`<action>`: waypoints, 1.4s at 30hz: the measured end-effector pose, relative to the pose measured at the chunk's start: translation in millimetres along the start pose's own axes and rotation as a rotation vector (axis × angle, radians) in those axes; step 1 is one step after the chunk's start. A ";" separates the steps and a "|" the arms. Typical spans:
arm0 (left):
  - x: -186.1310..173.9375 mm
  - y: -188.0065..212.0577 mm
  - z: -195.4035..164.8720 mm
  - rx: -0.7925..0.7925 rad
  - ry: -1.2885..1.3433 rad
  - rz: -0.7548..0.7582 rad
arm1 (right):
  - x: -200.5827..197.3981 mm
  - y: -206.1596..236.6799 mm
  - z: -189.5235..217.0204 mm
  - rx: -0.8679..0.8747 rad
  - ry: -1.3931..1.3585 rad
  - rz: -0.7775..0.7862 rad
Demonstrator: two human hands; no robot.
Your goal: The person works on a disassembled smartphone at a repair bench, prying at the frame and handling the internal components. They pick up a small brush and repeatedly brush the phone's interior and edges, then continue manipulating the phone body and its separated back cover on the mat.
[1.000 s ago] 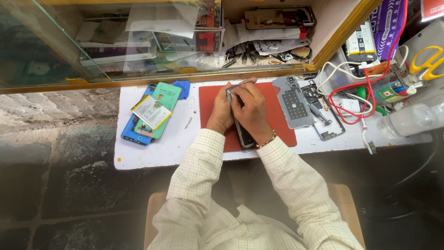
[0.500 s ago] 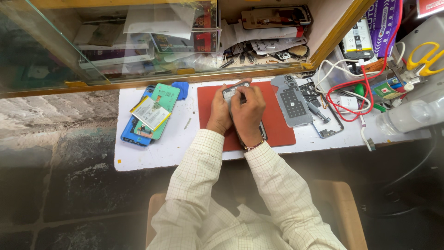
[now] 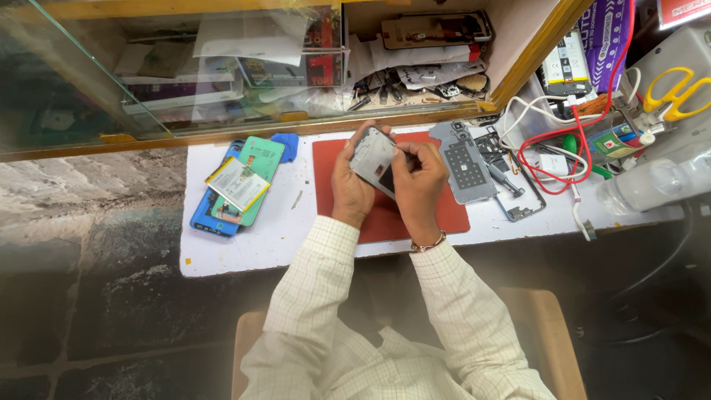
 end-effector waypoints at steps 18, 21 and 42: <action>-16.0 43.8 -19.8 -0.009 -0.342 -0.063 | 33.6 21.2 10.2 -0.168 0.124 0.164; -16.8 44.0 -20.6 0.000 -0.353 -0.056 | 35.8 21.2 10.6 -0.169 0.140 0.157; -13.8 50.8 -16.5 0.024 -0.441 -0.062 | 37.9 33.6 2.9 -0.112 0.201 -0.003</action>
Point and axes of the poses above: each hand's wrist, its own y-axis away from the middle knuckle, its own x-axis out of the palm, z = x × y, the point moved 2 cm from there along -y, towards the middle knuckle, and after that the axes turned 14 degrees about -y, right-handed, at the moved point
